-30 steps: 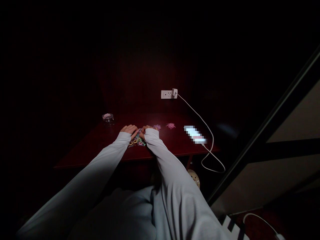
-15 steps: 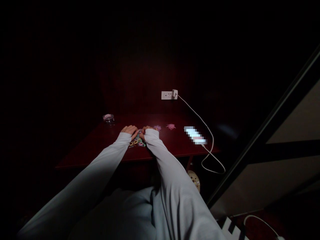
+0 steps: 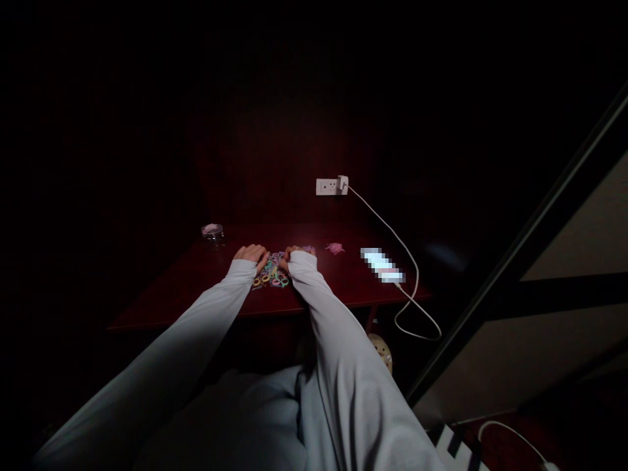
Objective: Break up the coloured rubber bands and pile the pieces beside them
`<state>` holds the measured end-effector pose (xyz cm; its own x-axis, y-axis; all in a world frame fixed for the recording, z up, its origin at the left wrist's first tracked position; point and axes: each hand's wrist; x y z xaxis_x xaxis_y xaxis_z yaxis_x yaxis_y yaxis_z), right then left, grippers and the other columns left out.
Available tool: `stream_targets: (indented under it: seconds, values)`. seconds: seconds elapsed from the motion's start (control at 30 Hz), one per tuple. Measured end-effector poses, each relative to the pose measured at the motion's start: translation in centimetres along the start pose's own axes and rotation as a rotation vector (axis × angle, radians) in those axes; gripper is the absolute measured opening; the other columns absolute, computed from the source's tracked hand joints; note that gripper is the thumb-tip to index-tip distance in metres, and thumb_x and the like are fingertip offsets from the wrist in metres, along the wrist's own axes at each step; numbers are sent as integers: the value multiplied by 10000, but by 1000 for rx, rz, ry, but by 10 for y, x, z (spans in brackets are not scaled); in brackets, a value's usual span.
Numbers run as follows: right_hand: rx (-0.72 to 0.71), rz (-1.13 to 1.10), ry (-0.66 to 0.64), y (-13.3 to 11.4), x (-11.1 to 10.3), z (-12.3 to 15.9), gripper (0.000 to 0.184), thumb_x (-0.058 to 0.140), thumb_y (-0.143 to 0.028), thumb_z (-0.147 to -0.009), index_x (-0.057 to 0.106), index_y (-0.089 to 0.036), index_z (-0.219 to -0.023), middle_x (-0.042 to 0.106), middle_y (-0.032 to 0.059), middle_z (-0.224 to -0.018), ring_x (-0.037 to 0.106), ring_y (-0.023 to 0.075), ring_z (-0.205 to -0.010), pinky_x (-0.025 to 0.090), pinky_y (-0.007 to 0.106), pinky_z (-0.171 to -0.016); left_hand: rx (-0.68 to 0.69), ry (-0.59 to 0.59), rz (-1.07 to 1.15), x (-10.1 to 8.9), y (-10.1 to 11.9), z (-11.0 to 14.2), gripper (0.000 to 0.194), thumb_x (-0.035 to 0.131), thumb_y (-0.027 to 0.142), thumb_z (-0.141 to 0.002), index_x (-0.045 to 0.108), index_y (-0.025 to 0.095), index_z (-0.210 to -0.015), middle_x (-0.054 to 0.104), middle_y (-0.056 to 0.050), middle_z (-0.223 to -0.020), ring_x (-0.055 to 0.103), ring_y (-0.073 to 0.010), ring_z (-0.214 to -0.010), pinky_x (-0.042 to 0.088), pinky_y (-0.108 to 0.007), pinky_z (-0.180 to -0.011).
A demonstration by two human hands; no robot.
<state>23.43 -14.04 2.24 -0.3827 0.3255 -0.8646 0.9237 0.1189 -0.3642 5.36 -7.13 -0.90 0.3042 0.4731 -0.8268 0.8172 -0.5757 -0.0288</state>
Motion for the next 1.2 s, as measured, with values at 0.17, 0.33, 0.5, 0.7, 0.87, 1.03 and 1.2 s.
stream_targets:
  seconds: [0.17,0.33,0.5,0.7,0.87,1.03,1.2]
  values:
    - [16,1,-16,0,-3,2,157,614,-357,-896,710,-236,-929,748,30,-1014,645,215,-982,335,386,-1009,-23,-1,-19,-4,1,1,226,454,252,-1038,622,212,-893,722,-77,-957,634,-252,-967,391,-369,-825]
    - [26,5,-30,-2,-7,4,140,611,-336,-895,694,-230,-932,743,31,-1028,642,215,-994,316,394,-1031,-67,11,-42,-7,4,3,246,443,249,-1046,620,206,-881,721,-78,-955,639,-252,-966,378,-366,-824]
    - [38,12,-44,-3,-10,4,144,614,-319,-884,693,-222,-957,747,34,-1075,638,216,-1030,309,388,-1016,-111,29,-62,-10,5,4,249,448,247,-1046,605,210,-856,720,-71,-943,642,-253,-955,369,-365,-824]
    - [59,31,-43,-1,-10,3,151,631,-283,-864,700,-226,-986,747,21,-1079,642,203,-1039,312,368,-985,-118,43,-67,-9,4,3,240,457,247,-1040,608,207,-858,728,-73,-947,651,-260,-955,369,-368,-816]
    - [71,50,-35,0,-11,2,150,606,-300,-876,705,-230,-961,748,22,-1063,640,204,-1025,320,354,-939,-112,64,-65,-7,2,3,243,447,233,-1033,609,204,-854,730,-83,-942,656,-262,-936,372,-376,-807]
    - [70,62,-26,-1,-11,3,146,608,-300,-884,706,-220,-957,755,31,-1069,646,210,-1022,315,362,-943,-87,78,-64,-3,1,3,245,443,238,-1028,603,209,-845,728,-87,-915,649,-263,-914,371,-380,-798]
    - [0,55,3,-9,-1,6,152,629,-343,-917,699,-214,-956,756,34,-1061,651,209,-1030,303,362,-976,32,42,-44,1,2,0,242,439,258,-1034,610,213,-870,731,-73,-927,638,-249,-922,368,-373,-814]
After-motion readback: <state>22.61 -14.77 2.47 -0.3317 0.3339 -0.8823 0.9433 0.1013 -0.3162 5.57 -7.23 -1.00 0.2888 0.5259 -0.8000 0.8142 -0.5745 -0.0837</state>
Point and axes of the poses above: each hand's wrist, its own z-axis away from the middle knuckle, its own x-axis out of the palm, y = z × x
